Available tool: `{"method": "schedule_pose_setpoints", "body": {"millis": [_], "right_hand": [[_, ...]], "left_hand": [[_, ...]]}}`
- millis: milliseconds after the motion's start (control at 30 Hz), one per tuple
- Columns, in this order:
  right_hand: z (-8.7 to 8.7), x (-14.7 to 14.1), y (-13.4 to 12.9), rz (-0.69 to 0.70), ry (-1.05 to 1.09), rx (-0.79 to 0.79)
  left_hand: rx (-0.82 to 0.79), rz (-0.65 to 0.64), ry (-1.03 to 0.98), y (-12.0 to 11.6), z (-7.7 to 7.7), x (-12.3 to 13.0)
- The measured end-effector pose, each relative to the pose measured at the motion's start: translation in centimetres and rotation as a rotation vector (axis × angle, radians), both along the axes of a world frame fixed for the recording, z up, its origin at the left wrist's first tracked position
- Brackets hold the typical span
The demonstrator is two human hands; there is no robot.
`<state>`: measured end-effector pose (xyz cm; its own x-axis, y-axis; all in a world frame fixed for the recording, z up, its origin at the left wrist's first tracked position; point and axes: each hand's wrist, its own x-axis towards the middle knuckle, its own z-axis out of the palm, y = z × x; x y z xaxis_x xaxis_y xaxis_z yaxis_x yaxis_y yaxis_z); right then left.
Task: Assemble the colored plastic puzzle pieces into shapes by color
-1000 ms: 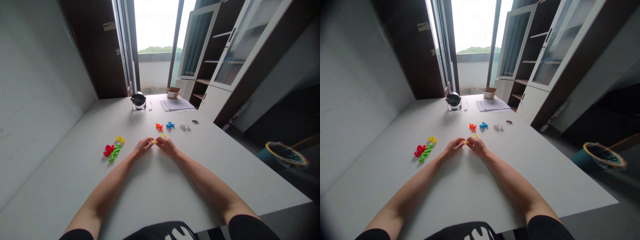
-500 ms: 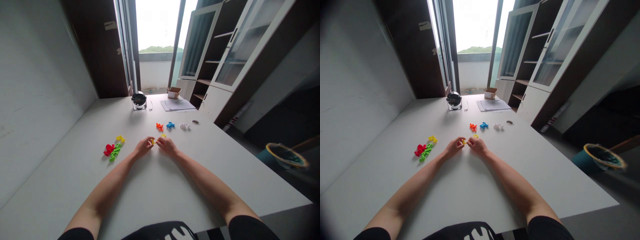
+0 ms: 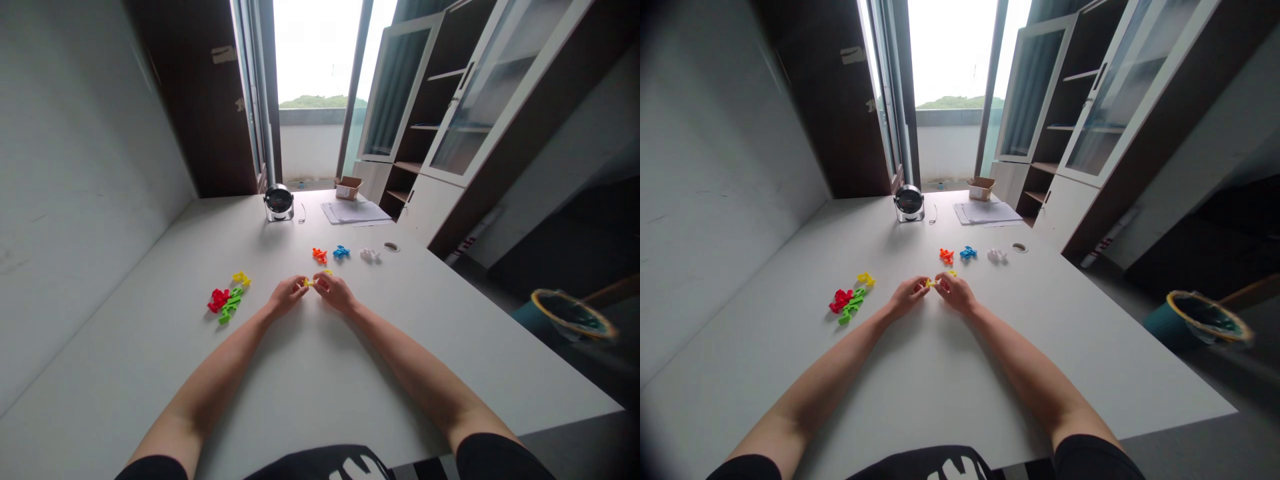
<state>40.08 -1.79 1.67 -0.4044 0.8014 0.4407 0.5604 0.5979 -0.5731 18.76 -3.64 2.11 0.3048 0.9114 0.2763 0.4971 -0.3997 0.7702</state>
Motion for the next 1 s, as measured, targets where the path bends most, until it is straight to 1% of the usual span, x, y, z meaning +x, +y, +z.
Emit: {"method": "schedule_pose_setpoints", "body": {"millis": [300,467,600,800,1000], "right_hand": [[-0.2,-0.1,0.0,0.054,0.0,0.068],[-0.6,-0.1,0.2,0.066,-0.027,0.093],[-0.6,-0.1,0.2,0.058,-0.038,0.1],[-0.2,0.0,0.1,0.06,-0.062,0.125],[-0.3,0.0,0.1,0.053,-0.059,0.124]], "left_hand": [[-0.003,0.035,0.095,-0.1,0.5,0.0],[0.01,0.016,0.11,-0.1,0.5,0.0],[-0.007,-0.012,0.104,0.0,0.6,-0.1],[0.011,-0.006,0.06,0.1,0.2,-0.1],[0.016,0.012,0.005,0.3,-0.5,-0.1]]}}
